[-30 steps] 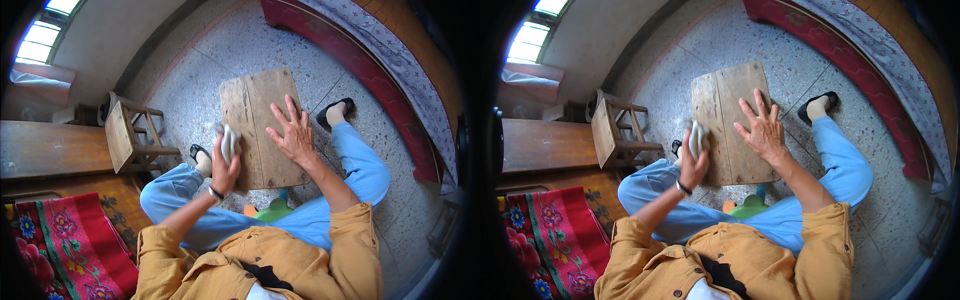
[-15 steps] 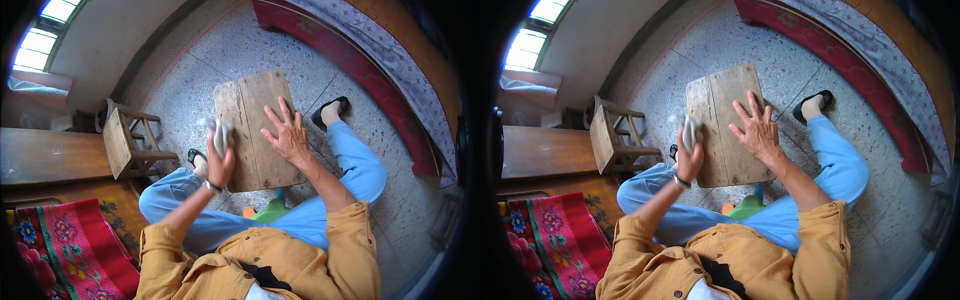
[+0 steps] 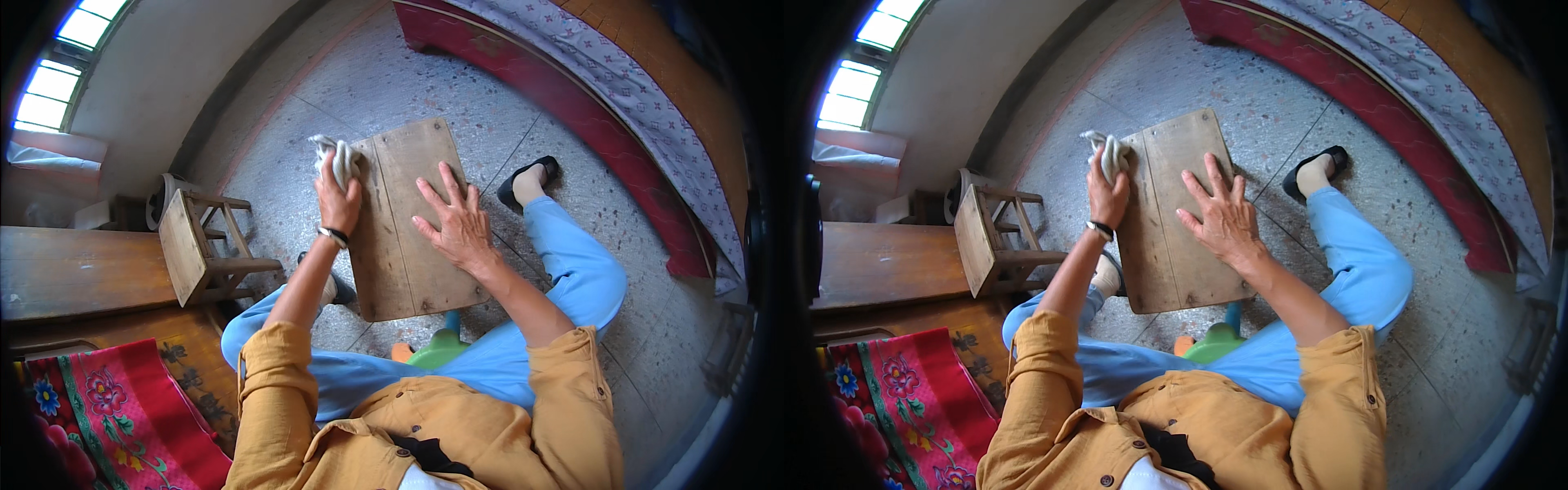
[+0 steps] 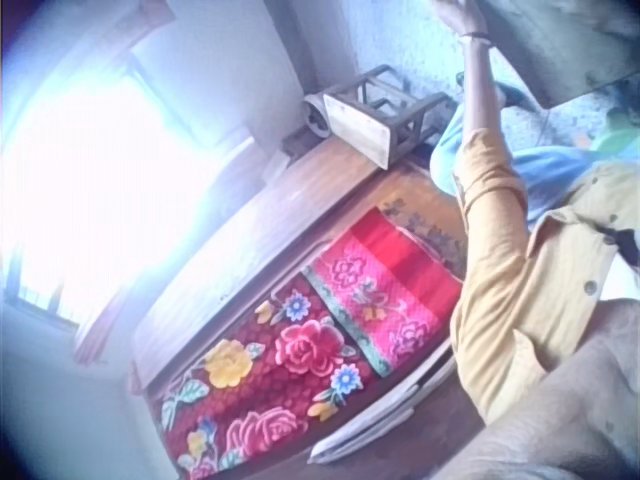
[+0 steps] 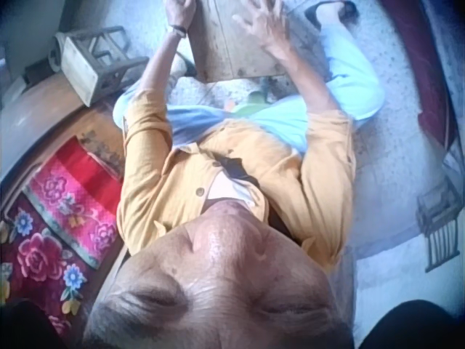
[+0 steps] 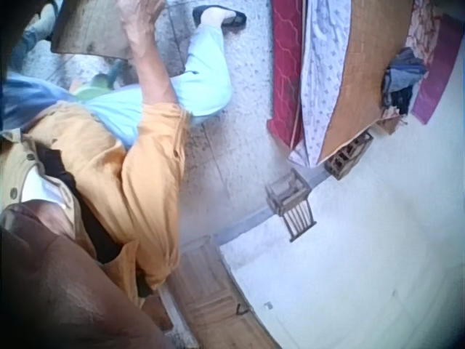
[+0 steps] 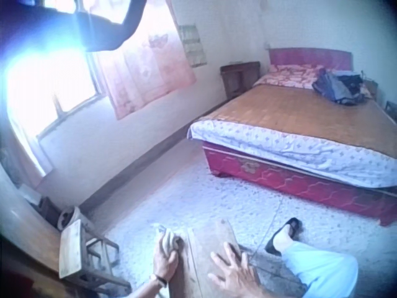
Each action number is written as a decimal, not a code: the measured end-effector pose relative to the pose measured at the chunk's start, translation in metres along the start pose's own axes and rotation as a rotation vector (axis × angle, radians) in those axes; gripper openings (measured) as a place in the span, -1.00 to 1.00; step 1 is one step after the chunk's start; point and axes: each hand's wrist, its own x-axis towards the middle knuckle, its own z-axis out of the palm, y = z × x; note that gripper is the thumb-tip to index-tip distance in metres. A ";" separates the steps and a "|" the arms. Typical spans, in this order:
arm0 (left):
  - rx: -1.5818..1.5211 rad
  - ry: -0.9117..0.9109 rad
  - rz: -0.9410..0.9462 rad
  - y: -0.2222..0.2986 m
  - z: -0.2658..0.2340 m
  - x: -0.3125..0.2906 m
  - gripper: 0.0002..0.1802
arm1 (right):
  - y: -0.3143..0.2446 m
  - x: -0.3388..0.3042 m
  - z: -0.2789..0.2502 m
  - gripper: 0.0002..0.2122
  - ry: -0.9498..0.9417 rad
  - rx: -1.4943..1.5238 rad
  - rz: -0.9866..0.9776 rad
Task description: The person sits on a low stool and wipes a wooden stool with a white cloth. They clean the legs and the seat of the stool thoroughly. After cleaning, they place the stool next to a stack of other stools.
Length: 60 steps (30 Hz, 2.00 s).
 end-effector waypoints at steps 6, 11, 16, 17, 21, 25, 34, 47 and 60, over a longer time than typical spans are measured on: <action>-0.003 0.030 0.071 0.011 0.009 0.002 -0.31 | 0.012 -0.005 0.002 -0.47 0.089 -0.030 -0.053; 0.162 -0.191 0.207 0.056 -0.029 -0.090 -0.23 | 0.012 -0.007 0.003 -0.50 0.141 -0.049 -0.060; -0.568 -0.301 0.223 0.115 -0.058 -0.123 -0.28 | 0.006 -0.008 -0.007 -0.59 0.312 0.028 -0.181; -0.730 -0.234 0.254 0.127 -0.059 -0.117 -0.27 | -0.002 -0.015 -0.016 -0.56 0.383 0.422 -0.169; -1.061 -0.520 -0.100 0.145 -0.039 -0.084 -0.38 | -0.037 -0.039 -0.033 -0.39 0.571 1.104 -0.159; -0.815 -0.461 -0.134 0.115 0.000 -0.065 -0.63 | -0.024 -0.044 -0.044 -0.45 0.515 0.470 -0.127; 0.295 -0.277 0.204 0.049 0.015 -0.021 -0.45 | -0.014 0.002 0.018 -0.29 0.153 -0.134 0.007; 0.260 -0.286 0.173 0.058 0.005 -0.022 -0.43 | 0.000 -0.026 -0.001 -0.19 0.136 0.172 0.225; 0.266 -0.226 0.176 0.058 0.011 -0.020 -0.40 | 0.024 0.011 -0.010 -0.24 0.004 0.315 0.424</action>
